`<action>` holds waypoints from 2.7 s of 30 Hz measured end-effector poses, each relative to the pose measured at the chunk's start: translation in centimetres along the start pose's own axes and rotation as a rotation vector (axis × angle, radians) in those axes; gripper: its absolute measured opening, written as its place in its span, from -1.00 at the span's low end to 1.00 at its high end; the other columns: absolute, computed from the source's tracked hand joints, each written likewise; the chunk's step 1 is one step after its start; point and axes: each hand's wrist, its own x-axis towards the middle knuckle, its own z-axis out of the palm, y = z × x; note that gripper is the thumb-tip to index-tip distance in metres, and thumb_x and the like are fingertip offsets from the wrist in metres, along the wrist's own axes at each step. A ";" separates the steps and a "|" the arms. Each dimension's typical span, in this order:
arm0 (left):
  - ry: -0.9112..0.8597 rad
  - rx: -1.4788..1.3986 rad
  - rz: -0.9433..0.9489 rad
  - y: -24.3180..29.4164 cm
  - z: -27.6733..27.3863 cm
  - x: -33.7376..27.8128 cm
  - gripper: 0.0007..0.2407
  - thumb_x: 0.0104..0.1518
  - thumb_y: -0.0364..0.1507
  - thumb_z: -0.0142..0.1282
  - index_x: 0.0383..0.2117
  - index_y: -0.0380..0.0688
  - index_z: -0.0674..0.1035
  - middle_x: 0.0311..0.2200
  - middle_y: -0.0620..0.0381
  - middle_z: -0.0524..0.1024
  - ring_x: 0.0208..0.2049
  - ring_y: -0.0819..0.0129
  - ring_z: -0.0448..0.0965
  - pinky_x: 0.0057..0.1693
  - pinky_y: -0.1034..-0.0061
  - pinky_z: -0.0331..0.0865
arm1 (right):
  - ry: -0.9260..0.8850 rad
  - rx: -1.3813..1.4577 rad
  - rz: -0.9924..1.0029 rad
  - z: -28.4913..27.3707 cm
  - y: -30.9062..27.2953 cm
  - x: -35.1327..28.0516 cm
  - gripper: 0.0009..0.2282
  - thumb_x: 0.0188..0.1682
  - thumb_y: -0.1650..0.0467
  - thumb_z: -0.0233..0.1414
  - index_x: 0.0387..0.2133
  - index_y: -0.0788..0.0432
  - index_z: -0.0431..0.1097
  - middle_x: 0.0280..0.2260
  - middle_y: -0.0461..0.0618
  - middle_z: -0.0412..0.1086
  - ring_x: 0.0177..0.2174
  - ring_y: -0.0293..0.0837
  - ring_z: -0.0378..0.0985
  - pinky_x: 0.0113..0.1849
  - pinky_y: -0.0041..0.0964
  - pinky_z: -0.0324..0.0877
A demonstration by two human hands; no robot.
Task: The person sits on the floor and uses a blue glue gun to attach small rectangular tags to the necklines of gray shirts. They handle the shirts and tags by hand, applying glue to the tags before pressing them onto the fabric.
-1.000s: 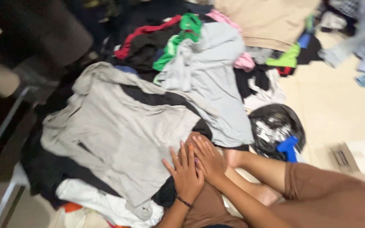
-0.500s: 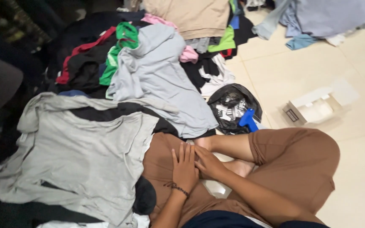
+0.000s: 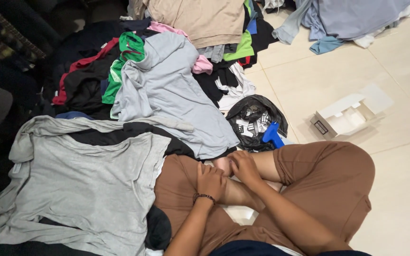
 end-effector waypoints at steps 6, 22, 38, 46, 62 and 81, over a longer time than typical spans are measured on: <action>0.048 -0.086 -0.041 -1.7 -1.6 2.9 -0.80 0.20 -0.31 -0.09 -0.14 0.12 0.58 -0.24 0.25 0.60 -0.08 0.32 0.52 0.29 0.22 0.08 | 0.027 0.138 -0.013 -3.4 -2.7 2.3 -0.80 -0.01 0.45 0.06 -0.14 -0.01 0.50 -0.21 -0.03 0.51 -0.09 0.02 0.50 0.02 -0.13 0.37; 0.364 0.052 -0.145 -9.3 -7.2 12.7 -0.74 0.07 -0.38 0.09 -0.09 0.01 0.57 -0.02 0.04 0.50 0.10 0.10 0.38 0.17 0.24 0.22 | -0.070 0.068 -0.104 0.2 -4.7 14.9 -0.71 -0.06 0.42 0.16 -0.05 0.05 0.42 -0.12 -0.02 0.44 -0.04 0.00 0.46 0.01 -0.14 0.40; 0.270 0.039 -0.186 -6.7 -7.1 12.3 -0.63 0.08 -0.49 0.20 0.06 0.00 0.48 -0.07 0.11 0.50 0.04 0.21 0.38 0.07 0.35 0.25 | 0.063 0.085 -0.075 0.9 -3.5 14.1 -0.84 -0.07 0.40 0.20 -0.28 0.09 0.38 -0.30 -0.02 0.41 -0.18 0.04 0.51 -0.12 -0.12 0.45; 0.240 -0.054 -0.121 -5.7 -8.7 11.3 -0.59 0.11 -0.53 0.14 0.14 0.01 0.45 -0.05 0.13 0.51 0.06 0.26 0.38 0.11 0.37 0.26 | 0.182 0.192 -0.092 -1.1 -4.0 12.8 -0.88 -0.06 0.45 0.18 -0.45 0.11 0.35 -0.44 -0.04 0.35 -0.28 0.04 0.49 -0.19 -0.14 0.43; 0.788 -0.296 0.499 -0.3 -8.9 9.7 -0.89 0.30 -0.32 0.09 -0.33 0.10 0.65 -0.46 0.33 0.54 -0.38 0.33 0.51 -0.23 0.47 0.36 | 0.122 1.167 -0.007 -6.8 -1.8 7.4 -0.93 -0.14 0.59 0.19 -0.51 0.29 0.43 -0.47 0.06 0.50 -0.47 -0.23 0.43 -0.39 -0.41 0.32; 0.376 -0.448 0.052 -2.7 -7.6 10.1 -0.75 0.16 -0.69 -0.06 -0.18 -0.01 0.57 -0.21 0.23 0.50 0.00 0.22 0.49 0.14 0.33 0.44 | 0.046 -0.055 0.229 1.2 -2.3 10.6 -0.91 0.06 0.22 0.04 -0.22 -0.18 0.35 -0.57 -0.10 0.52 -0.38 0.07 0.67 -0.27 -0.06 0.53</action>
